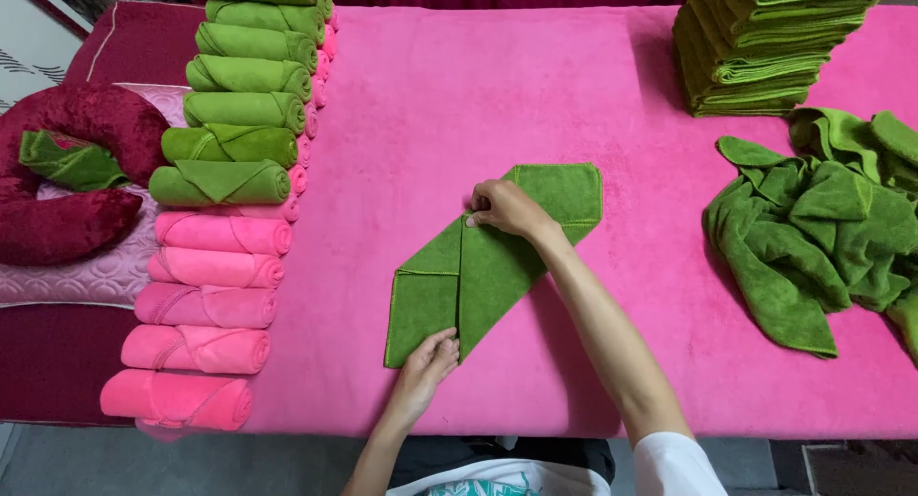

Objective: Folding a green towel into a decorative shape on a pink massage bed.

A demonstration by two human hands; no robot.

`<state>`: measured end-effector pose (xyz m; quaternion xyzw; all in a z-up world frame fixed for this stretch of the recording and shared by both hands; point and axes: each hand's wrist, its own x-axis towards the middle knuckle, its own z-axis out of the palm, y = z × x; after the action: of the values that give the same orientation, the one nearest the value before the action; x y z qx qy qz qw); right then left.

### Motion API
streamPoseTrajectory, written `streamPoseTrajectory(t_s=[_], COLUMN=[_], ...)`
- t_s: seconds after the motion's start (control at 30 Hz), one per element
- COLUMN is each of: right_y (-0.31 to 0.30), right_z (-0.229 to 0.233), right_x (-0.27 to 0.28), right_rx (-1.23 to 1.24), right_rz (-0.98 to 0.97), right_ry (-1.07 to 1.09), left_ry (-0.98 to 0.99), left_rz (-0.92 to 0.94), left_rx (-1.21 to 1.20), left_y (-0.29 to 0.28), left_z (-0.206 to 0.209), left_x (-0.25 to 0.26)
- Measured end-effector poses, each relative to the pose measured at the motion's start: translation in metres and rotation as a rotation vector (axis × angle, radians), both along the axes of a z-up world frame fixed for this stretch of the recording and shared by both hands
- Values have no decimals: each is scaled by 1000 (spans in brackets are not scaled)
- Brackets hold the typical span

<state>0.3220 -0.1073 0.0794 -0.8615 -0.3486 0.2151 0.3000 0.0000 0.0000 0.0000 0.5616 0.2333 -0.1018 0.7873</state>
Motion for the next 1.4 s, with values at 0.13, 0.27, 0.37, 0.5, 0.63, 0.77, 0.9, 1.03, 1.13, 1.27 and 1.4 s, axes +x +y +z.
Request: streamPoseTrajectory(t_s=[0.13, 0.27, 0.37, 0.5, 0.63, 0.77, 0.9, 1.03, 1.13, 1.27, 1.4], right_y=[-1, -6, -11, -18, -18, -17, -22, -41, -70, -114, -138], right_z=[-19, -47, -70, -38, -25, -23, -14, 7, 22, 15, 19], right_x=[6, 11, 21, -5, -12, -8, -8, -3, 3, 22, 34], right_rx=[-101, -195, -322, -319, -344, -373, -363, -261, -235, -234, -311], right_rz=[36, 7, -24, -105, -117, -96, -75, -23, -30, -95, -108], right_ry=[-177, -378, -598, -708, -645, -653, -557, -323, -166, -80, -47], left_ry=[-95, -607, -811, -729, -657, -672, -664, -656, -660, -657, -642], left_rz=[17, 108, 198, 125, 69, 61, 30, 3, 1, 15, 20], left_rx=[806, 1229, 1323, 1227, 1093, 1037, 1027, 1035, 1059, 1052, 1062], left_y=[-13, -1, 18, 39, 41, 44, 46, 45, 47, 46, 45], left_z=[65, 35, 18, -7, 17, 18, 15, 22, 12, 6, 9], left_x=[15, 118, 200, 243, 232, 227, 226, 222, 226, 227, 226])
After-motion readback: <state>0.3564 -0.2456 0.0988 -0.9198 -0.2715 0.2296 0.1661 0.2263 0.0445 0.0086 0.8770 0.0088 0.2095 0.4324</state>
